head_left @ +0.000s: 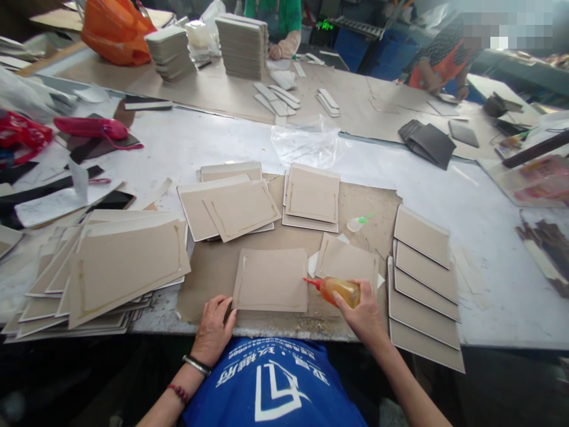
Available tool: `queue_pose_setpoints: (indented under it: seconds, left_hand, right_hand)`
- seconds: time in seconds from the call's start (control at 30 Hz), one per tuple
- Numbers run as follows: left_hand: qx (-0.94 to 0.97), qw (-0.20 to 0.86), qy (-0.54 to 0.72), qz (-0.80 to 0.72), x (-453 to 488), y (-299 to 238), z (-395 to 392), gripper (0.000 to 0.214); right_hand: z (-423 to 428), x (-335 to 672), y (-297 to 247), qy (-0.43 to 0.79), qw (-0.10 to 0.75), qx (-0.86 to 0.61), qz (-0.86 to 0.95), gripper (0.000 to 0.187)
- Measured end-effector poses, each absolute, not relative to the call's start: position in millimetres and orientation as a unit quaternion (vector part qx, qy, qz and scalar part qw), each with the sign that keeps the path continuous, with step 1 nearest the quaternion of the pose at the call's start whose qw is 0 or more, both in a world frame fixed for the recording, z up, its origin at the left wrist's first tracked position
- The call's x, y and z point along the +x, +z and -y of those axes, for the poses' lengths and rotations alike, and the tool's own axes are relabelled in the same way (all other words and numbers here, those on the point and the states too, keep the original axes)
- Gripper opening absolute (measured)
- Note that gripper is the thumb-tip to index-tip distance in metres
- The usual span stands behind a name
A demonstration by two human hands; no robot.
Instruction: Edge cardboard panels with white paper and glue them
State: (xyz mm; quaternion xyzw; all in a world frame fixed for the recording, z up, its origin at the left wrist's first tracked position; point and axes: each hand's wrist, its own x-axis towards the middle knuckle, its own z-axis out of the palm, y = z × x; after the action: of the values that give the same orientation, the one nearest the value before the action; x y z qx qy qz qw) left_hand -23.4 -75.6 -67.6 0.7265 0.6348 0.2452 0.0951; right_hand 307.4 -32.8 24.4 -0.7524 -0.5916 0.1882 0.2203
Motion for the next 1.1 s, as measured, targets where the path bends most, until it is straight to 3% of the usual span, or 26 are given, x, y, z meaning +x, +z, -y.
queue_pose_setpoints:
  seconds: [0.2,0.4,0.73,1.1]
  left_hand:
    - [0.72,0.111,0.24,-0.641,-23.7,-67.1,75.7,0.023]
    - [0.699,0.129,0.251,-0.657,-23.7,-68.1,75.9,0.022]
    - [0.56,0.298,0.287,-0.718,-27.3,-72.4,63.3,0.026]
    - [0.476,0.385,0.259,-0.747,-25.4,-48.0,53.3,0.035]
  right_hand:
    - [8.2,300.8,16.1,0.148,0.247,-0.751,0.594,0.04]
    - [35.3,300.7,21.9,0.176,0.225,-0.75,0.597,0.036]
    - [84.1,294.8,30.9,0.22,0.212,-0.761,0.573,0.034]
    - [96.1,287.2,36.0,0.209,0.228,-0.796,0.521,0.037]
